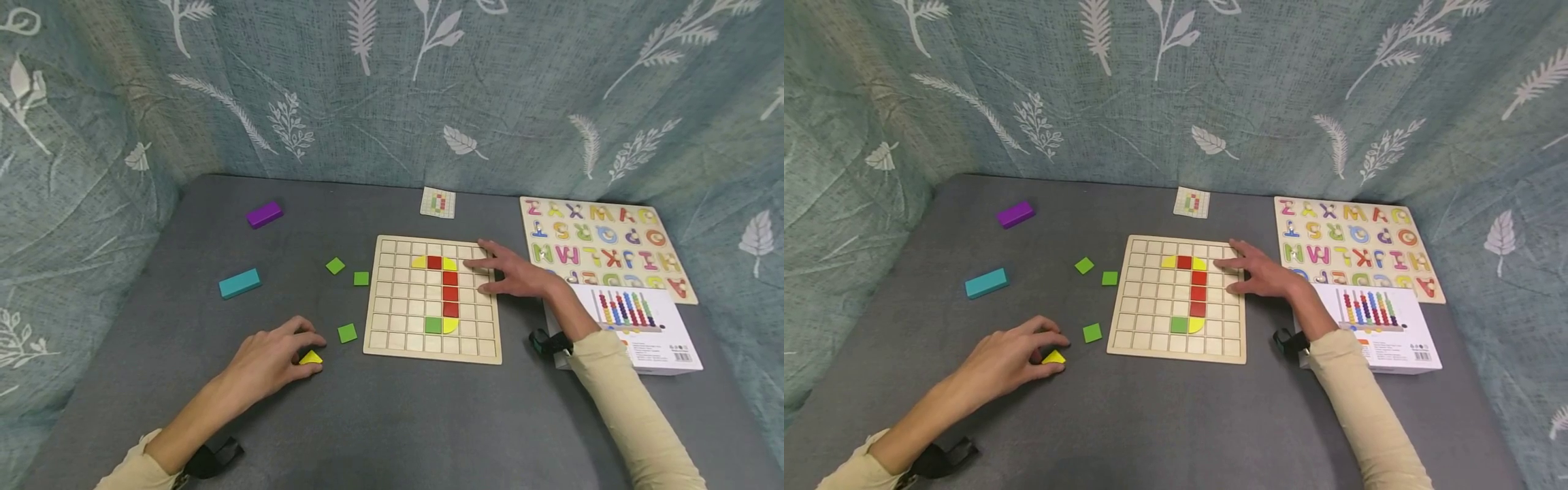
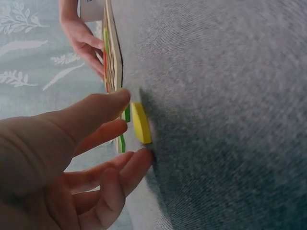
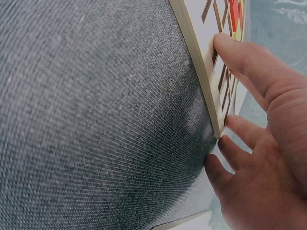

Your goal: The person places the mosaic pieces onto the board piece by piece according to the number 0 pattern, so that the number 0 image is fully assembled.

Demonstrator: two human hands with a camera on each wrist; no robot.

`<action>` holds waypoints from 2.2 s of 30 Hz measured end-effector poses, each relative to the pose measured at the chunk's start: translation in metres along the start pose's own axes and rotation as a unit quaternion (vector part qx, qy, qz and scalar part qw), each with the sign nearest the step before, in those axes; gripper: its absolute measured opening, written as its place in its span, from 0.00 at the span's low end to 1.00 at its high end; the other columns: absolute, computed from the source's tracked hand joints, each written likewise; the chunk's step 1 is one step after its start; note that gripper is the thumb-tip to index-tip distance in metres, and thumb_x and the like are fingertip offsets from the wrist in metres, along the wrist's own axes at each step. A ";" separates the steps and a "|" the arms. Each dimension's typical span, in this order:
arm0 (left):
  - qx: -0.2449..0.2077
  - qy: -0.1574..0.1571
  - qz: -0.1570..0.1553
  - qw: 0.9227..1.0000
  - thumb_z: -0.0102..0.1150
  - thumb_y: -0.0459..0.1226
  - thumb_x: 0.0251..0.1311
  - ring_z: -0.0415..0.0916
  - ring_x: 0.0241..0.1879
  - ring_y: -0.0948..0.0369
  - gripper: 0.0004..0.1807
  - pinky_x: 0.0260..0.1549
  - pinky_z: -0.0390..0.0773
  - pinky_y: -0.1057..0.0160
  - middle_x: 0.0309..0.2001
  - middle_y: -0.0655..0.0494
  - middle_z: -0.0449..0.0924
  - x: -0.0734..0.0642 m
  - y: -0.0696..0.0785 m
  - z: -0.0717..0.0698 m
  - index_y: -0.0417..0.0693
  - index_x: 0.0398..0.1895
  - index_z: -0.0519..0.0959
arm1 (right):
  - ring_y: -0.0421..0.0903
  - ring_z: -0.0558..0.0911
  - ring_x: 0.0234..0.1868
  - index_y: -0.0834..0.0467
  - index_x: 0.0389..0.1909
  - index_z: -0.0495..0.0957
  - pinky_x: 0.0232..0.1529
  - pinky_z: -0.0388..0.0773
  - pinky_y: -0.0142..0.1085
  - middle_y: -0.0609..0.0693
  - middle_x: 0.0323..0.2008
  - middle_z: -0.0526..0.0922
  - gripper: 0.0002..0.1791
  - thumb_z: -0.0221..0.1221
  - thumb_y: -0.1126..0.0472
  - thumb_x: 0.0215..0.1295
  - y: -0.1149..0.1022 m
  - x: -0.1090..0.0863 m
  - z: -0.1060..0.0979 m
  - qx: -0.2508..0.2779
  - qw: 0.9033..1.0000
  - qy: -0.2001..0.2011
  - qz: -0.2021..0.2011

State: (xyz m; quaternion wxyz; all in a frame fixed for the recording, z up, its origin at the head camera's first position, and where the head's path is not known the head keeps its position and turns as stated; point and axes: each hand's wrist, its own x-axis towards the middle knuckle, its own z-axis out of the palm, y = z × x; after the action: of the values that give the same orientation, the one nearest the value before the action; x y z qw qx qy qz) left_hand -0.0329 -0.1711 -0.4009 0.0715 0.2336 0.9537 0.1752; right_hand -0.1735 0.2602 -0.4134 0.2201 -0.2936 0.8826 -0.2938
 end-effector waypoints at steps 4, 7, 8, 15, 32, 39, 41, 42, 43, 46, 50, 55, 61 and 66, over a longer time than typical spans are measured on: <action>0.016 -0.025 -0.001 1.000 0.73 0.45 0.49 0.60 0.19 0.71 0.17 0.18 0.60 0.70 0.47 0.57 0.77 -0.001 0.000 -0.004 0.56 0.44 0.84 | 0.71 0.44 0.74 0.62 0.67 0.67 0.67 0.49 0.66 0.71 0.74 0.44 0.31 0.62 0.61 0.64 0.001 -0.001 0.001 -0.001 1.000 0.002 -0.004; 0.020 -0.038 0.002 0.999 0.73 0.43 0.48 0.59 0.18 0.70 0.17 0.18 0.60 0.70 0.48 0.56 0.77 -0.001 0.000 -0.006 0.57 0.43 0.85 | 0.71 0.45 0.74 0.62 0.67 0.67 0.67 0.49 0.66 0.71 0.74 0.44 0.31 0.62 0.61 0.64 0.002 -0.001 0.001 -0.004 1.000 0.003 -0.006; 0.020 -0.041 0.003 0.999 0.74 0.43 0.48 0.59 0.18 0.70 0.16 0.17 0.60 0.70 0.48 0.56 0.77 -0.001 0.000 -0.006 0.57 0.43 0.85 | 0.71 0.45 0.74 0.62 0.67 0.67 0.67 0.49 0.66 0.71 0.74 0.44 0.31 0.62 0.61 0.64 0.002 -0.001 0.001 -0.004 1.000 0.003 -0.006; 0.016 -0.045 0.021 0.999 0.73 0.37 0.49 0.60 0.19 0.71 0.14 0.18 0.62 0.71 0.46 0.59 0.76 0.001 -0.004 -0.010 0.56 0.41 0.85 | 0.71 0.44 0.74 0.62 0.68 0.67 0.68 0.49 0.66 0.71 0.74 0.43 0.31 0.62 0.61 0.64 0.001 0.000 0.001 0.000 1.000 0.000 -0.004; 0.019 -0.007 0.018 1.000 0.69 0.31 0.53 0.56 0.16 0.71 0.12 0.16 0.59 0.71 0.50 0.53 0.78 0.003 -0.010 -0.009 0.55 0.39 0.86 | 0.71 0.44 0.74 0.63 0.67 0.67 0.67 0.49 0.66 0.71 0.74 0.44 0.31 0.62 0.62 0.64 0.001 -0.001 0.001 0.006 1.000 -0.003 -0.002; 0.021 -0.013 0.009 1.000 0.71 0.38 0.52 0.74 0.28 0.64 0.10 0.20 0.67 0.67 0.51 0.53 0.77 0.003 -0.010 -0.010 0.57 0.40 0.86 | 0.71 0.44 0.74 0.64 0.67 0.67 0.67 0.49 0.66 0.71 0.74 0.43 0.31 0.62 0.62 0.64 -0.001 -0.002 0.001 0.008 1.000 -0.004 -0.001; 0.024 -0.011 0.009 1.000 0.71 0.39 0.52 0.78 0.32 0.60 0.10 0.21 0.69 0.65 0.51 0.53 0.77 0.004 -0.010 -0.009 0.58 0.39 0.86 | 0.71 0.44 0.74 0.64 0.67 0.67 0.67 0.49 0.66 0.71 0.74 0.44 0.31 0.62 0.62 0.64 -0.001 -0.002 0.001 0.009 1.000 -0.004 -0.001; 0.025 -0.010 0.007 1.000 0.71 0.39 0.52 0.79 0.34 0.58 0.10 0.22 0.70 0.64 0.51 0.53 0.78 0.004 -0.010 -0.009 0.58 0.39 0.86 | 0.71 0.44 0.74 0.64 0.67 0.67 0.67 0.49 0.66 0.71 0.74 0.44 0.31 0.62 0.62 0.64 -0.001 -0.002 0.001 0.009 1.000 -0.003 -0.001; 0.027 -0.008 0.008 1.000 0.71 0.39 0.52 0.79 0.36 0.56 0.10 0.23 0.70 0.63 0.51 0.53 0.78 0.004 -0.010 -0.008 0.58 0.39 0.86 | 0.71 0.44 0.74 0.64 0.67 0.67 0.68 0.49 0.66 0.71 0.74 0.44 0.31 0.62 0.62 0.64 -0.001 -0.002 0.001 0.009 1.000 -0.003 -0.001; 0.029 -0.002 0.008 1.000 0.71 0.40 0.52 0.79 0.36 0.56 0.10 0.23 0.71 0.62 0.50 0.53 0.78 0.004 -0.009 -0.007 0.58 0.39 0.86 | 0.71 0.44 0.74 0.63 0.67 0.67 0.68 0.49 0.66 0.71 0.74 0.44 0.31 0.62 0.62 0.64 -0.001 -0.002 0.001 0.010 1.000 -0.003 0.000; 0.031 0.010 0.015 0.999 0.72 0.41 0.51 0.77 0.32 0.60 0.09 0.24 0.71 0.63 0.49 0.53 0.79 0.004 -0.009 -0.005 0.56 0.37 0.86 | 0.71 0.44 0.74 0.63 0.67 0.67 0.67 0.49 0.66 0.71 0.74 0.43 0.31 0.62 0.62 0.64 0.000 -0.002 0.000 0.014 1.000 -0.004 -0.001; 0.033 0.013 0.017 0.999 0.72 0.41 0.50 0.75 0.30 0.62 0.09 0.24 0.71 0.64 0.48 0.53 0.79 0.005 -0.009 -0.004 0.56 0.36 0.86 | 0.71 0.44 0.74 0.64 0.67 0.67 0.67 0.49 0.66 0.71 0.74 0.43 0.31 0.62 0.62 0.64 0.000 -0.001 0.001 0.011 1.000 -0.003 -0.005; 0.030 0.003 0.013 0.999 0.72 0.39 0.51 0.75 0.30 0.61 0.08 0.24 0.72 0.63 0.48 0.54 0.79 0.006 -0.009 -0.005 0.56 0.36 0.86 | 0.71 0.44 0.74 0.63 0.67 0.67 0.67 0.49 0.66 0.71 0.74 0.43 0.31 0.62 0.61 0.64 -0.001 -0.001 0.000 0.011 1.000 -0.003 -0.001; 0.023 0.002 0.014 1.000 0.71 0.38 0.51 0.74 0.30 0.62 0.08 0.25 0.72 0.64 0.47 0.54 0.79 0.007 -0.009 -0.005 0.54 0.36 0.86 | 0.70 0.44 0.75 0.63 0.67 0.67 0.68 0.49 0.65 0.70 0.75 0.43 0.31 0.61 0.61 0.65 -0.001 0.000 0.000 0.011 1.000 -0.006 0.005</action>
State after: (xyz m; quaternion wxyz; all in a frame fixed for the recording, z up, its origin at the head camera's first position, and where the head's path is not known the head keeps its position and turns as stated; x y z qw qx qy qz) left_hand -0.0439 -0.1762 -0.4000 0.0617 0.2480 0.9544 0.1545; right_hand -0.1727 0.2597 -0.4124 0.2298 -0.2888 0.8794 -0.3006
